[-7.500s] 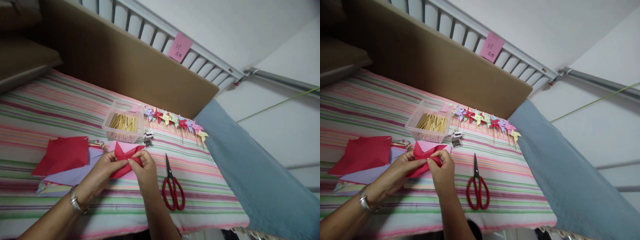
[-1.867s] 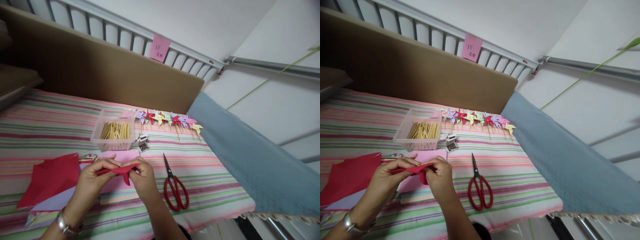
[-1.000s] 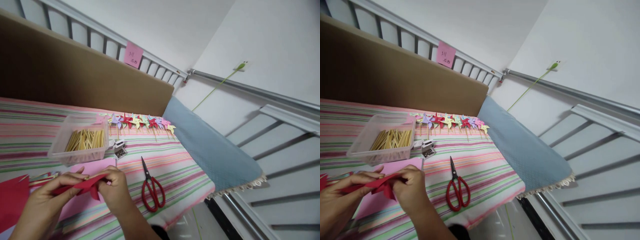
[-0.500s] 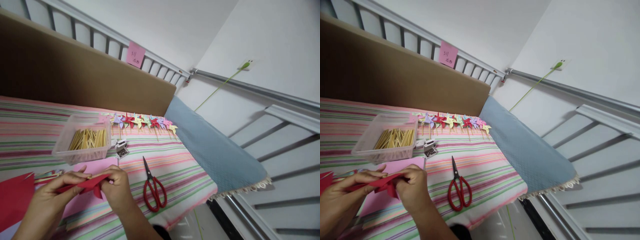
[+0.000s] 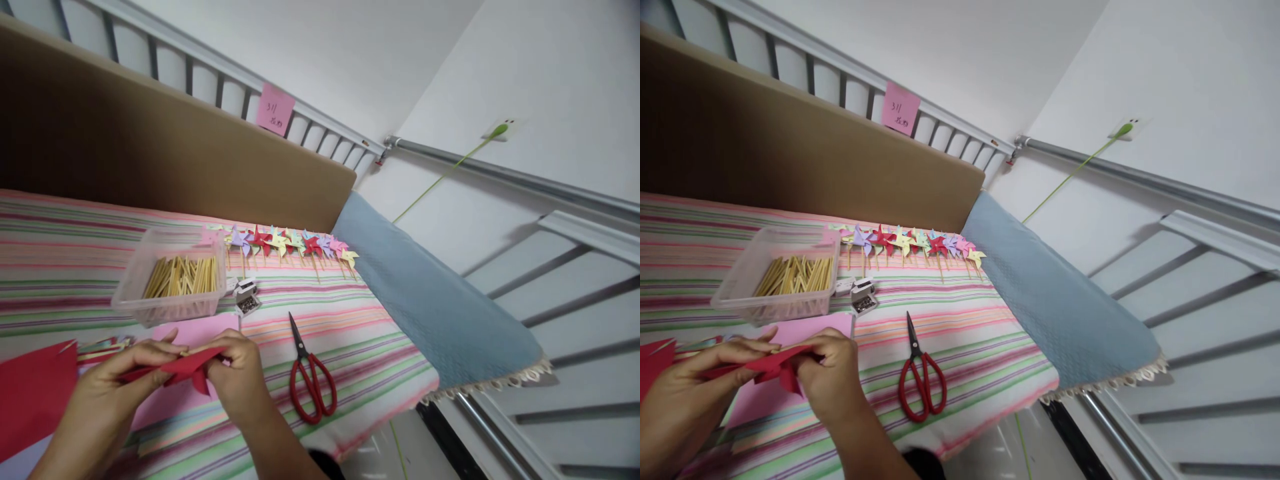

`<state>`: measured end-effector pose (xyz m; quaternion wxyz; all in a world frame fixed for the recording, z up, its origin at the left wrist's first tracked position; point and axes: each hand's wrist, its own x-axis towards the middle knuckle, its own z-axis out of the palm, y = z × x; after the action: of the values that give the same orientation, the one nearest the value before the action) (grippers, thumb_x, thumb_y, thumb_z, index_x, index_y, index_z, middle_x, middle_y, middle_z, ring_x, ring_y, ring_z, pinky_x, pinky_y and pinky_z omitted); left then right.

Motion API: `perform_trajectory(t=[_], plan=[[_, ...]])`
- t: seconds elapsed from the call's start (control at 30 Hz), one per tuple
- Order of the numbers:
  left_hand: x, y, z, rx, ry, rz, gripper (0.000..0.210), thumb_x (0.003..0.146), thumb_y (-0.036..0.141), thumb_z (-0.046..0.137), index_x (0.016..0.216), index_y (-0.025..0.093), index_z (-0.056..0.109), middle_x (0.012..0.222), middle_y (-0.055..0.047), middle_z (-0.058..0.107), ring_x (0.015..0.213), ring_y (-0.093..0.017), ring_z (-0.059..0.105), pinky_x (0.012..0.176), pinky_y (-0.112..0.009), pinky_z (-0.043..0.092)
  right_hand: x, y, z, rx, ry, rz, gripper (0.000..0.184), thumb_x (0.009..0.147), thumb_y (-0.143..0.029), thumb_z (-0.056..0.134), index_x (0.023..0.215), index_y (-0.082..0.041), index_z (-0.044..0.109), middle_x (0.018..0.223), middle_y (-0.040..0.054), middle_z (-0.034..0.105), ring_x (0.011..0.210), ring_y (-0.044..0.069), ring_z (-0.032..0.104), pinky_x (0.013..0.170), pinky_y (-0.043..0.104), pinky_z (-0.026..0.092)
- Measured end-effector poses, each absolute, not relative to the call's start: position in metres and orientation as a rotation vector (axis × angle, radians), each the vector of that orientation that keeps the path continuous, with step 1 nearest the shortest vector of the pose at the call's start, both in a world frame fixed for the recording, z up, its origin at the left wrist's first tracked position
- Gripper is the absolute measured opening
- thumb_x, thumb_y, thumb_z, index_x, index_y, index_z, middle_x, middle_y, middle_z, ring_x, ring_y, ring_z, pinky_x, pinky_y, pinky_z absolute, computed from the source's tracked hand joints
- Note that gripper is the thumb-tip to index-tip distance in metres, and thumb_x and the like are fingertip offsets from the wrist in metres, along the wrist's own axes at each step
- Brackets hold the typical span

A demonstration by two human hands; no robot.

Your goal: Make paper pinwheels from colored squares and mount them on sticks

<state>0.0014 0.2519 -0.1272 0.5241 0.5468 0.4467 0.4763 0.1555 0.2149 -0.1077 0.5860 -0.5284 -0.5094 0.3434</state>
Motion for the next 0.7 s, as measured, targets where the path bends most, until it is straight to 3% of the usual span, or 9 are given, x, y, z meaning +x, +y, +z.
perform_trajectory(t=[0.17,0.7], plan=[[0.0,0.253,-0.133,1.338,1.064,1.124,0.007,0.066,0.036,0.072,0.064,0.03,0.071,0.083,-0.003,0.075,0.094,-0.027,0.067,0.095,-0.039,0.048,0.155,0.215,-0.106,-1.245,-1.176,0.822,0.032,0.064,-0.002,0.058,0.071,-0.025,0.079,0.067,0.0002,0.067,0.068,0.015,0.062,0.065,0.022,0.049],[-0.002,0.255,-0.147,1.302,0.992,1.1,0.004,0.069,0.032,0.072,0.068,0.029,0.071,0.088,-0.004,0.074,0.11,-0.027,0.061,0.104,-0.041,0.042,0.156,0.214,-0.104,-1.236,-1.193,0.839,0.02,0.069,-0.011,0.062,0.067,-0.023,0.078,0.065,0.0005,0.064,0.066,0.015,0.061,0.063,0.023,0.047]])
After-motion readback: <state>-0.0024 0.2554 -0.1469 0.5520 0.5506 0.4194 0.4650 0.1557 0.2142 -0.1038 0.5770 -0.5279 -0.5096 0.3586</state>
